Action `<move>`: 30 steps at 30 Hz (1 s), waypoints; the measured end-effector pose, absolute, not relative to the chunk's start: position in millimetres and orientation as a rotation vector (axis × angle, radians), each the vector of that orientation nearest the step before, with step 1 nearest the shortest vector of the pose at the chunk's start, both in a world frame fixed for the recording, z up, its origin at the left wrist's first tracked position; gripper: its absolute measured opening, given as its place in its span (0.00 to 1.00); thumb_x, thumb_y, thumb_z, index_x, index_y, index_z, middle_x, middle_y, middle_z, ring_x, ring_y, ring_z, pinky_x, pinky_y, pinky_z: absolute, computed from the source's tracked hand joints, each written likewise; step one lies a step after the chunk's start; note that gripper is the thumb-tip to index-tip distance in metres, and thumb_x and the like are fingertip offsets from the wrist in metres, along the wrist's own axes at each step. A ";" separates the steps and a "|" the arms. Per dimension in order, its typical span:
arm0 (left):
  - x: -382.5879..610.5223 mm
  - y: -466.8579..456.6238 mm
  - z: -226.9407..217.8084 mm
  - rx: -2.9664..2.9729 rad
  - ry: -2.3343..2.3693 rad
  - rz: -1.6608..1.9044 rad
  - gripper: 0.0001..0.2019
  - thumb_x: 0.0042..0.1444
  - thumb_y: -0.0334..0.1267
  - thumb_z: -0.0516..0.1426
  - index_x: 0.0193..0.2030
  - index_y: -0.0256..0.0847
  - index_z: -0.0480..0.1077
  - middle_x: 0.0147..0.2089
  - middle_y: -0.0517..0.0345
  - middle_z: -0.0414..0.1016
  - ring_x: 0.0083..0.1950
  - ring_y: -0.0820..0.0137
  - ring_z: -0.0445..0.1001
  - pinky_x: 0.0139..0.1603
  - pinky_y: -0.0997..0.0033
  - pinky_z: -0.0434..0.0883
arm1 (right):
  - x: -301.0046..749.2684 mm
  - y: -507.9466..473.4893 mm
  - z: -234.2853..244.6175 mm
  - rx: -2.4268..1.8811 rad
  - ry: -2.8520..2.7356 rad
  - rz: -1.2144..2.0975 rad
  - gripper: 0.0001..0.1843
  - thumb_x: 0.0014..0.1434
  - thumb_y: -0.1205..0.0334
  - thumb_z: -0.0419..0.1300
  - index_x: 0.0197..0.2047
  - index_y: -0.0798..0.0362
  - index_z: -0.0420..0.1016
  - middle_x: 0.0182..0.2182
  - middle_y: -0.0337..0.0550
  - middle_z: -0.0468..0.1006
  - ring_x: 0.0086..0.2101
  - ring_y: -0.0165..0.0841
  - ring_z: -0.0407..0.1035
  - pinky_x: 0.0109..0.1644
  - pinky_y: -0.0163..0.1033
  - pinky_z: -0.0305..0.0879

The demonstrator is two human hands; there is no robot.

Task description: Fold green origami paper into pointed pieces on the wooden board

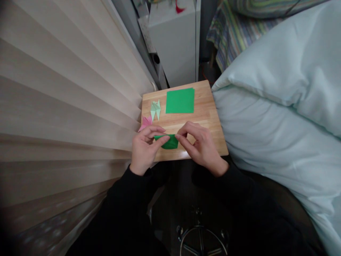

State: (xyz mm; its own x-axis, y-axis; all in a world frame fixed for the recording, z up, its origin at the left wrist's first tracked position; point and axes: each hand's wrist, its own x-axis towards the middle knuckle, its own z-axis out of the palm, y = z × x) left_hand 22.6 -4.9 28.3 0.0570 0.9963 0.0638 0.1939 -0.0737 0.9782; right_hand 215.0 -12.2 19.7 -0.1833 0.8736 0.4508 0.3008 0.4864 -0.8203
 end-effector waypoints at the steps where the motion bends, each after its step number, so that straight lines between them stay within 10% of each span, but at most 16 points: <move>1: 21.6 -4.3 28.9 1.396 1.293 1.109 0.12 0.53 0.40 0.71 0.40 0.40 0.78 0.37 0.58 0.84 0.38 0.69 0.83 0.40 0.72 0.76 | 215.4 -11.9 19.3 -1.002 -1.729 0.709 0.11 0.70 0.62 0.61 0.33 0.48 0.70 0.28 0.38 0.75 0.32 0.35 0.70 0.40 0.44 0.64; 19: 4.2 -1.2 32.3 1.618 1.312 1.104 0.10 0.67 0.41 0.59 0.45 0.41 0.81 0.43 0.54 0.85 0.45 0.65 0.82 0.50 0.66 0.76 | 221.5 -8.6 16.9 -1.056 -1.666 0.680 0.12 0.69 0.62 0.62 0.32 0.49 0.70 0.29 0.37 0.75 0.32 0.33 0.70 0.38 0.41 0.64; 30: 24.3 -6.8 30.8 1.635 1.271 1.115 0.04 0.57 0.36 0.68 0.32 0.42 0.81 0.33 0.58 0.82 0.36 0.68 0.78 0.41 0.67 0.74 | 210.3 -14.6 15.3 -1.006 -1.706 0.754 0.11 0.69 0.63 0.61 0.33 0.48 0.69 0.28 0.37 0.74 0.33 0.35 0.71 0.41 0.44 0.66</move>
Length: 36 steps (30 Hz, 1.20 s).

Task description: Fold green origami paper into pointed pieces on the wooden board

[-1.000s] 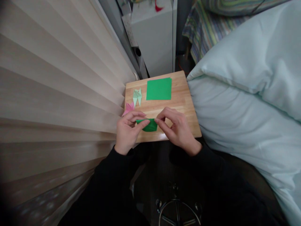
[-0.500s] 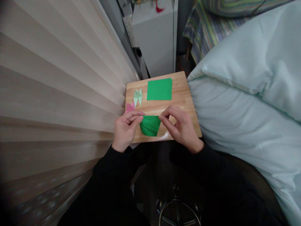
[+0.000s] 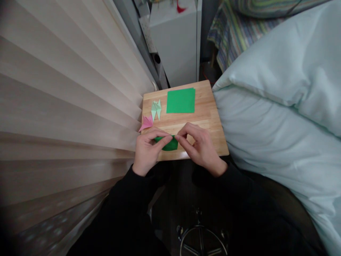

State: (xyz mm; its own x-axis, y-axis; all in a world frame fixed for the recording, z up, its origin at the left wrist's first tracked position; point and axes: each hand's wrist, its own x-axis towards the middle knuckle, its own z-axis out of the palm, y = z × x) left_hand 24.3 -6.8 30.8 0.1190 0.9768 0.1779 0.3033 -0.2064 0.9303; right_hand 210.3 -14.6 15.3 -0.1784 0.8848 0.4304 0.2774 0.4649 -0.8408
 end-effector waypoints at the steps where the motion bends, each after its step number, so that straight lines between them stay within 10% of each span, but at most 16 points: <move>1: 22.6 -5.5 30.7 1.633 1.263 1.114 0.04 0.57 0.36 0.68 0.31 0.42 0.82 0.33 0.58 0.81 0.36 0.68 0.78 0.40 0.68 0.74 | 211.1 -14.2 15.4 -1.008 -1.709 0.751 0.11 0.69 0.62 0.61 0.32 0.48 0.69 0.28 0.37 0.74 0.33 0.36 0.71 0.41 0.44 0.66; 20: -15.4 17.7 20.2 1.775 1.538 1.090 0.09 0.64 0.38 0.60 0.33 0.41 0.79 0.34 0.56 0.80 0.37 0.67 0.76 0.43 0.66 0.72 | 239.9 -1.8 15.7 -1.154 -1.534 0.688 0.11 0.68 0.58 0.64 0.32 0.48 0.72 0.29 0.38 0.75 0.33 0.35 0.70 0.40 0.42 0.65; 24: -1.1 9.2 21.3 1.719 1.363 1.106 0.10 0.66 0.42 0.61 0.49 0.41 0.77 0.50 0.51 0.80 0.45 0.67 0.78 0.47 0.66 0.75 | 231.8 -3.2 12.5 -1.143 -1.519 0.788 0.12 0.68 0.57 0.63 0.32 0.48 0.71 0.28 0.38 0.76 0.32 0.35 0.70 0.39 0.42 0.65; 29: 29.0 -10.2 18.6 1.761 1.208 0.896 0.35 0.52 0.43 0.73 0.66 0.47 0.68 0.65 0.44 0.71 0.54 0.60 0.77 0.50 0.61 0.77 | 210.3 -10.2 13.1 -1.105 -1.563 0.861 0.12 0.68 0.57 0.62 0.32 0.49 0.71 0.28 0.37 0.75 0.31 0.33 0.69 0.38 0.41 0.65; 36: 25.1 -5.1 11.3 1.725 1.204 0.905 0.25 0.55 0.40 0.71 0.58 0.42 0.74 0.60 0.44 0.76 0.59 0.58 0.76 0.58 0.56 0.75 | 206.2 -9.3 7.3 -1.004 -1.686 0.834 0.11 0.67 0.52 0.65 0.39 0.49 0.74 0.34 0.41 0.78 0.36 0.37 0.72 0.42 0.44 0.67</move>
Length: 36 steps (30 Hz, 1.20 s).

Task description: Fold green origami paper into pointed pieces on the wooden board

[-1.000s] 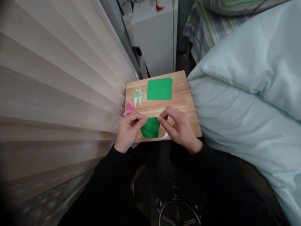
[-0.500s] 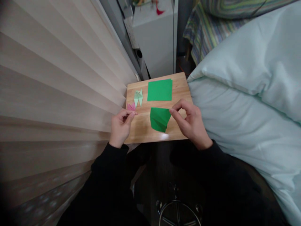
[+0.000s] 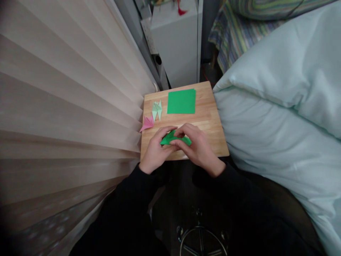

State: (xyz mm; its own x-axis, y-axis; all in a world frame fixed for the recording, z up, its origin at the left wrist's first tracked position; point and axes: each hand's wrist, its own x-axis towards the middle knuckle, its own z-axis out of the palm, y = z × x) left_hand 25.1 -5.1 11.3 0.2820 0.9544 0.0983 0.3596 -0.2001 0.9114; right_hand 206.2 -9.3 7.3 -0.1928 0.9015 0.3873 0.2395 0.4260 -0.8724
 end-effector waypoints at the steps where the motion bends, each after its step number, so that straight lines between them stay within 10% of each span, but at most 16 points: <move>1: 23.1 -3.2 10.8 1.733 1.190 0.915 0.24 0.54 0.39 0.72 0.57 0.41 0.75 0.59 0.44 0.77 0.60 0.58 0.76 0.62 0.53 0.73 | 206.8 -8.7 5.8 -0.988 -1.688 0.842 0.12 0.66 0.50 0.67 0.41 0.49 0.75 0.36 0.42 0.79 0.39 0.38 0.73 0.44 0.45 0.68; 7: 14.9 1.8 10.5 1.669 1.171 0.901 0.25 0.52 0.30 0.70 0.57 0.40 0.77 0.60 0.44 0.79 0.62 0.56 0.77 0.67 0.50 0.71 | 210.0 -6.6 0.0 -0.979 -1.725 0.996 0.22 0.60 0.47 0.72 0.52 0.47 0.75 0.47 0.47 0.81 0.45 0.42 0.77 0.49 0.51 0.76; 11: 12.5 1.1 15.4 1.599 1.168 0.853 0.25 0.55 0.25 0.62 0.60 0.41 0.76 0.61 0.46 0.80 0.61 0.58 0.79 0.66 0.51 0.73 | 213.8 -5.3 1.7 -1.054 -1.680 0.972 0.11 0.65 0.55 0.67 0.49 0.48 0.76 0.45 0.46 0.82 0.42 0.39 0.77 0.45 0.47 0.76; 17: 7.9 4.8 18.5 1.488 1.220 0.881 0.13 0.57 0.32 0.64 0.49 0.42 0.82 0.52 0.52 0.85 0.56 0.59 0.82 0.64 0.52 0.75 | 221.4 1.4 -0.5 -1.323 -1.441 0.871 0.09 0.61 0.60 0.65 0.30 0.50 0.73 0.26 0.37 0.75 0.30 0.34 0.70 0.35 0.41 0.65; 36: 6.4 4.8 15.3 0.839 1.148 0.869 0.16 0.57 0.51 0.66 0.45 0.42 0.81 0.40 0.49 0.86 0.44 0.56 0.86 0.46 0.52 0.83 | 223.6 5.5 -13.2 -1.230 -1.000 1.558 0.19 0.52 0.40 0.72 0.32 0.46 0.77 0.29 0.41 0.83 0.29 0.39 0.76 0.33 0.46 0.75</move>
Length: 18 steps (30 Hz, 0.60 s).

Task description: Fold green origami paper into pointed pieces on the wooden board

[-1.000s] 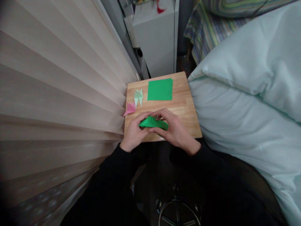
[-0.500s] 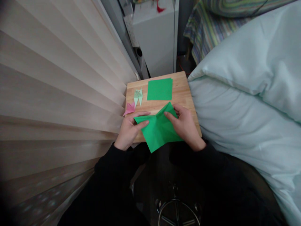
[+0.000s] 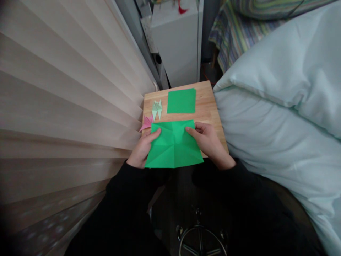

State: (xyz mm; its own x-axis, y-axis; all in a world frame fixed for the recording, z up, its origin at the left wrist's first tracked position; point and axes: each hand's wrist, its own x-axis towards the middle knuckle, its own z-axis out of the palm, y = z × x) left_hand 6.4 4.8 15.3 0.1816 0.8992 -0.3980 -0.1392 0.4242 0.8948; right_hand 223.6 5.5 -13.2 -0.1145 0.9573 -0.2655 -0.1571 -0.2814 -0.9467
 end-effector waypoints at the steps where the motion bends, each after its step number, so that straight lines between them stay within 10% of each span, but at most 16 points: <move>1: 4.8 5.9 13.8 0.840 1.142 0.861 0.15 0.57 0.50 0.66 0.45 0.42 0.81 0.40 0.49 0.86 0.44 0.56 0.86 0.46 0.52 0.83 | 223.8 5.6 -14.9 -1.236 -1.002 1.565 0.19 0.53 0.40 0.72 0.31 0.46 0.77 0.28 0.41 0.82 0.29 0.38 0.76 0.32 0.45 0.74; 10: 5.6 3.8 4.9 2.064 1.490 1.029 0.20 0.60 0.26 0.61 0.59 0.43 0.73 0.61 0.45 0.78 0.66 0.54 0.73 0.66 0.44 0.70 | 243.7 16.8 -45.7 -1.413 -1.540 1.374 0.19 0.55 0.50 0.70 0.22 0.48 0.69 0.17 0.32 0.67 0.20 0.29 0.58 0.22 0.36 0.50; 15: 20.8 -12.9 -6.1 2.595 1.092 0.434 0.13 0.65 0.26 0.57 0.52 0.41 0.77 0.67 0.46 0.75 0.71 0.51 0.67 0.68 0.45 0.68 | 244.1 24.1 -58.6 -1.609 -1.925 1.166 0.16 0.51 0.65 0.71 0.21 0.50 0.67 0.17 0.31 0.66 0.21 0.29 0.60 0.26 0.36 0.50; 18: 25.5 -20.8 -24.0 2.567 1.232 0.043 0.23 0.62 0.34 0.63 0.65 0.39 0.71 0.78 0.43 0.59 0.78 0.42 0.55 0.73 0.34 0.61 | 239.3 26.8 -65.1 -1.745 -2.017 1.087 0.11 0.52 0.66 0.72 0.27 0.50 0.72 0.22 0.35 0.74 0.25 0.32 0.68 0.29 0.37 0.55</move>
State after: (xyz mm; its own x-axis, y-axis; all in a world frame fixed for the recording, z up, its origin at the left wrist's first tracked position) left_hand 25.5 -20.8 -24.0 0.6330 0.7678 -0.0988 0.7591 -0.5907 0.2735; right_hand 239.3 26.8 -65.1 -0.2443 0.9316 -0.2691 0.7369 -0.0020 -0.6760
